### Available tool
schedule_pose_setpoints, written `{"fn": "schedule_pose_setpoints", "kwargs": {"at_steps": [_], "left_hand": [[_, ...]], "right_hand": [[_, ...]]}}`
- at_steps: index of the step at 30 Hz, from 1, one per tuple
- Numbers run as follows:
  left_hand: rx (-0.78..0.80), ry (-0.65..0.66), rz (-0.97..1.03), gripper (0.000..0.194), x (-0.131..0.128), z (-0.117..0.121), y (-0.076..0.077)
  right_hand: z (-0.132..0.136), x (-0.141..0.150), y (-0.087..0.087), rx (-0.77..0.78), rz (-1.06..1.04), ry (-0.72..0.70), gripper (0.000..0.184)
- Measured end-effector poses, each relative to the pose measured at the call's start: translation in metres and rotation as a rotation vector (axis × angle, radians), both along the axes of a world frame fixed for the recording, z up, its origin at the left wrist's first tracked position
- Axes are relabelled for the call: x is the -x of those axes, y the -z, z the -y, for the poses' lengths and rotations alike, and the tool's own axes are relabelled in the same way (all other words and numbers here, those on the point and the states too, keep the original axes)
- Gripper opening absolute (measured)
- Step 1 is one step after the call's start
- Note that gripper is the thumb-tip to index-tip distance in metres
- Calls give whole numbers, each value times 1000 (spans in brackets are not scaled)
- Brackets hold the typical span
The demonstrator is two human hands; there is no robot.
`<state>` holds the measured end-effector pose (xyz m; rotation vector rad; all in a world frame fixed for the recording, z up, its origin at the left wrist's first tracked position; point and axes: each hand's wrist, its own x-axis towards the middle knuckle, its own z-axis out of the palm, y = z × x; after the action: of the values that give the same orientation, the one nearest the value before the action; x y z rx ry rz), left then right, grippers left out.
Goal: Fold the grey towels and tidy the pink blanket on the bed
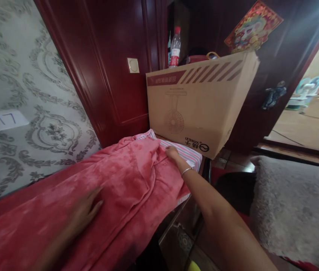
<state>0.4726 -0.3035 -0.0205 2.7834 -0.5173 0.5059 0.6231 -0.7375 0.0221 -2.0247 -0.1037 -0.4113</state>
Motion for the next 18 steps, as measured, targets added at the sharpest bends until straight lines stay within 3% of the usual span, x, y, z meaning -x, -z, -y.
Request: {"fn": "schedule_pose_setpoints", "kwargs": {"at_steps": [4, 7, 9, 12, 15, 18], "left_hand": [[-99, -51, 69, 53, 1, -4, 26], [-117, -47, 99, 52, 3, -4, 35], [-113, -37, 111, 51, 3, -4, 36], [-113, -35, 134, 50, 1, -5, 36], [-111, -41, 159, 50, 0, -7, 39], [-90, -36, 174, 49, 0, -7, 40]], "right_hand": [[13, 3, 31, 29, -138, 105, 25], [9, -2, 37, 30, -146, 129, 24], [4, -9, 31, 25, -101, 132, 19], [4, -21, 8, 26, -17, 174, 17], [20, -33, -19, 69, 18, 267, 28], [44, -38, -34, 173, -20, 362, 30]]}}
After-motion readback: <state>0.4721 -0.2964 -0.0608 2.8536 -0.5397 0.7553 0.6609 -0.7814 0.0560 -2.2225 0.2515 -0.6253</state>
